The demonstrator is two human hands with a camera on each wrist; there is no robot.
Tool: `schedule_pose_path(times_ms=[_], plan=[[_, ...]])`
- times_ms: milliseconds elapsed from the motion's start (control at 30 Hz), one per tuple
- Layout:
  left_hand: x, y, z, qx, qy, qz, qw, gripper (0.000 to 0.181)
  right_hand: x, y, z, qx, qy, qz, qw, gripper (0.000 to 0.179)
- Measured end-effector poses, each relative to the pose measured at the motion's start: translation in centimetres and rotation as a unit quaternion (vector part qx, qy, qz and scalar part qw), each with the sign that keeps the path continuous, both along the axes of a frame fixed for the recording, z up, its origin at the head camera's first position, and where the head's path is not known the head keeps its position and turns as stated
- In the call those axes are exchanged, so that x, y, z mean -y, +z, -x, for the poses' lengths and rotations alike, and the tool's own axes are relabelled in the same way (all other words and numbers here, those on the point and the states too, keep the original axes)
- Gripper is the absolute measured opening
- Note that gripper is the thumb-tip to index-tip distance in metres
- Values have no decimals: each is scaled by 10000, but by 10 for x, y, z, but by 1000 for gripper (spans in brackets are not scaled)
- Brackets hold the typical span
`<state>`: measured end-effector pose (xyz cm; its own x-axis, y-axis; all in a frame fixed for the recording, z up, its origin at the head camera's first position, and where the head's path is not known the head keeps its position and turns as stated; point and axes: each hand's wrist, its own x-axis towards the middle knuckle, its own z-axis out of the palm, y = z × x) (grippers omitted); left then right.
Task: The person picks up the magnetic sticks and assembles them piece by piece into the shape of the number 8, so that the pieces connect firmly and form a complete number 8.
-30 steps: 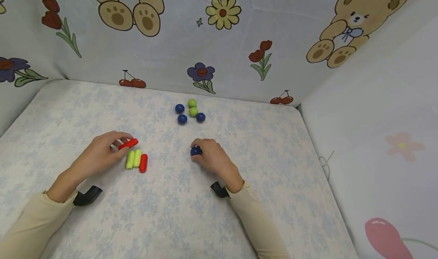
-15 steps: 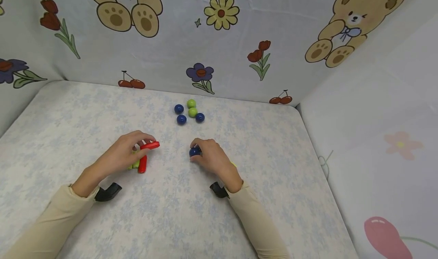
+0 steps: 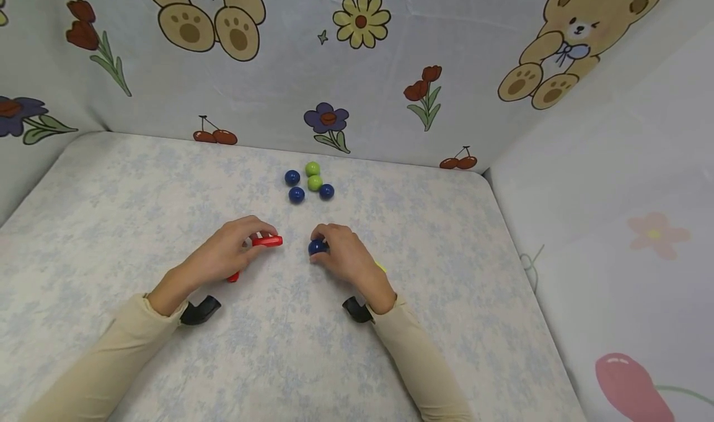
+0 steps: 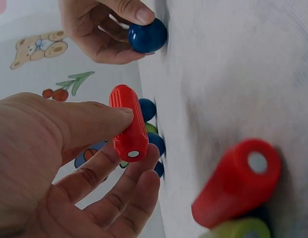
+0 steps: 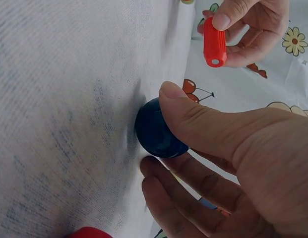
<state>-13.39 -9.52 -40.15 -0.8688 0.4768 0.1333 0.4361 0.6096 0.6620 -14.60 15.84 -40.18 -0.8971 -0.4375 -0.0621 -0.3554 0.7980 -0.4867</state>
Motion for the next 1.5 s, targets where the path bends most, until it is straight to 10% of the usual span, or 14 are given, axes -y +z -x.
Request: schedule_pose_path(times_ms=[667,1500], plan=[[-38,-6,8,93,-272,43,9996,23,-3,0,0,-112,94,30,9999,30],[-38,-6,9,217,-253,-38,9994,25,-4,-1,0,-125,97,-16,9999,31]])
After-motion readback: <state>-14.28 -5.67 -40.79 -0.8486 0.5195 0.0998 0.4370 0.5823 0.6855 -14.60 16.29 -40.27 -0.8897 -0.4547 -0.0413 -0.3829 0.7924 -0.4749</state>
